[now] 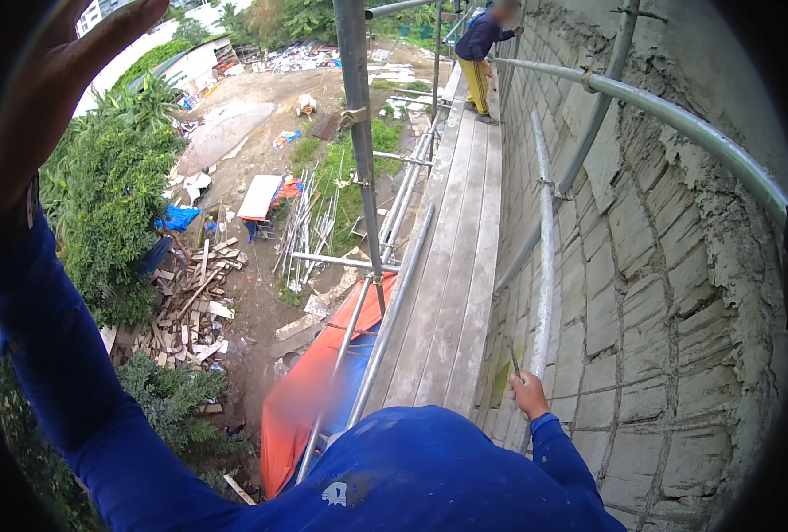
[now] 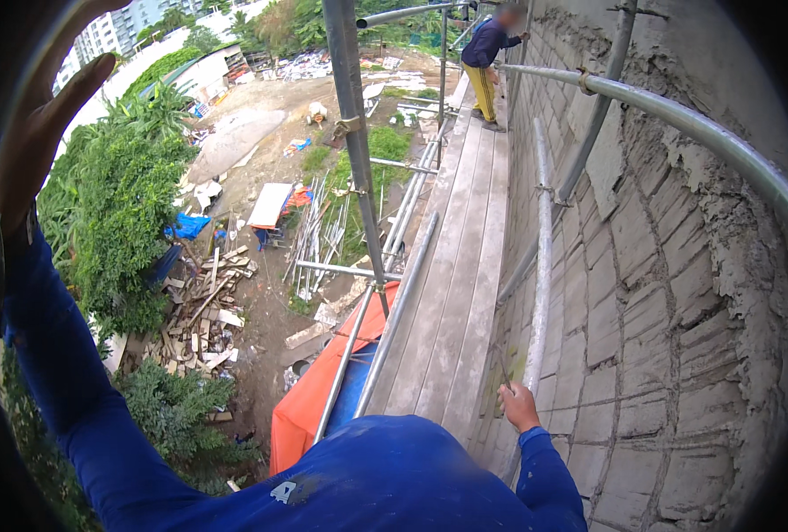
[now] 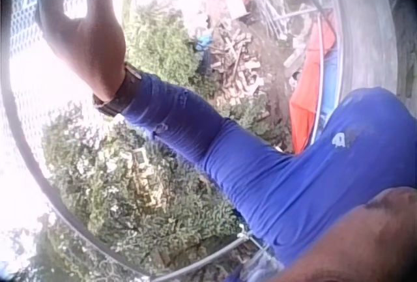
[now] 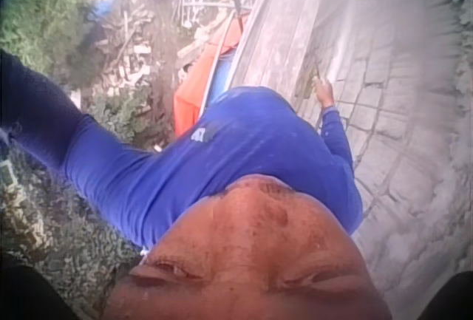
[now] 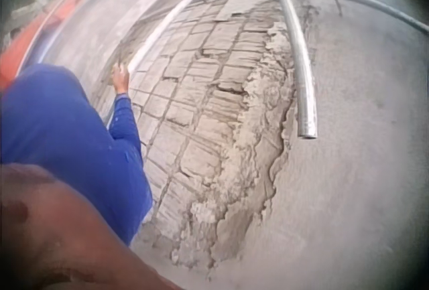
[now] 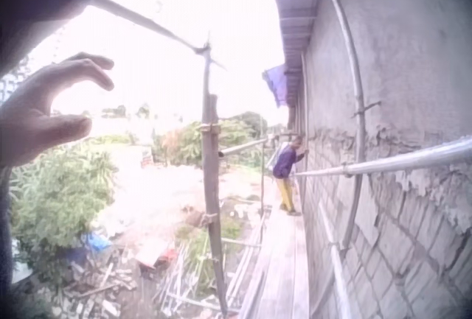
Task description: The person is assembling a metal scaffolding structure on a construction site. They lift a long metal pole, align it with a vertical support, and use a wrench to tighten a metal clamp. The person repeats this process for multiple poles, securing them to the frame.
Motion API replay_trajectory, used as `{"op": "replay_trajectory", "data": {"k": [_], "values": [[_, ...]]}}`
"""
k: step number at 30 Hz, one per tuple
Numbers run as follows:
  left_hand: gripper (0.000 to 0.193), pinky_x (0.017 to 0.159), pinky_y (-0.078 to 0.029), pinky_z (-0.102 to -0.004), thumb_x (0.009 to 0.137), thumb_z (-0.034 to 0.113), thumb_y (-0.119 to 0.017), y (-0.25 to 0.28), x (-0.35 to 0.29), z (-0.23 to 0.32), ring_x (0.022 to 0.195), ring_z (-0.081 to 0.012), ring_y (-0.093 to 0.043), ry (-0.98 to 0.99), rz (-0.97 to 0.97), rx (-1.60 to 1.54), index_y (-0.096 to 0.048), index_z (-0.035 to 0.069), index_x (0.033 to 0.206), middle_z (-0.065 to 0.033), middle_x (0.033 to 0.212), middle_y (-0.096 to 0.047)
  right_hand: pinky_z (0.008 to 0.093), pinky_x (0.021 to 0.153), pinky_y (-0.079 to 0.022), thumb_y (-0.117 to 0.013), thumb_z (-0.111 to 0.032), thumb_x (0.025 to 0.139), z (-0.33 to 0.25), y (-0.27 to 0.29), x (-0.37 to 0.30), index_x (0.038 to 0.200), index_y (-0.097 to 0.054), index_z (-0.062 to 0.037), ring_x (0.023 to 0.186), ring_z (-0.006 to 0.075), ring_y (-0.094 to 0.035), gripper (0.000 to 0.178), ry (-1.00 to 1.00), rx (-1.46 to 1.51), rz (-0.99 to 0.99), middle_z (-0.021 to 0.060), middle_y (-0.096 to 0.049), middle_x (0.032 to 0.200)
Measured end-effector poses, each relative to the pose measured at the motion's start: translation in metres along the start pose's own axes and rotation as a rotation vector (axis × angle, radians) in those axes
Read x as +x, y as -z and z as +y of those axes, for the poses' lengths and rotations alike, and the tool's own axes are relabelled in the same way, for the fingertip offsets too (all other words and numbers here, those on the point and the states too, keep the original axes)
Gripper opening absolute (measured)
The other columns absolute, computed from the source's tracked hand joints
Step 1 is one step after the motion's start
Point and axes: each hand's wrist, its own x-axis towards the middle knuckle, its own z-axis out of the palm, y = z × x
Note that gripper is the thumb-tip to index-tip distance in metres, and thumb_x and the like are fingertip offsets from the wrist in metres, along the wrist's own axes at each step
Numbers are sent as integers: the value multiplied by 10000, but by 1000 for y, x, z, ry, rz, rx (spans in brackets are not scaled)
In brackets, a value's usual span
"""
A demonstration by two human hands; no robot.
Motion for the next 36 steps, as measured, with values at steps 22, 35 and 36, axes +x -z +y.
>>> {"op": "replay_trajectory", "data": {"k": [22, 35, 36], "values": [[717, 1075, -457, -439, 862, 587, -690, -133, 46, -18, 1233, -320, -594, -320, -408, -124, -597, 56, 1334, -146, 1323, -631, 304, 604, -499, -561, -236, 1006, 8, 5, 7, 930, -652, 26, 621, 135, -616, 287, -45, 146, -10, 64, -649, 756], [767, 1097, -427, -439, 836, 556, -751, -289, 82, -101, 1260, -308, -574, -203, -490, -539, -590, -14, 1324, -176, 1329, -612, 411, 690, -504, -579, -248, 966, -56, 14, 115, 827, -684, 20, 702, 232, -658, 320, -102, -194, -162, 118, -669, 717], [754, 1099, -421, -434, 840, 512, -771, -304, 82, -110, 1255, -299, -572, -181, -502, -587, -582, -32, 1328, -179, 1338, -604, 417, 693, -504, -576, -246, 967, -55, 18, 137, 825, -687, 18, 705, 237, -659, 320, -14, -283, -166, 123, -672, 721]]}}
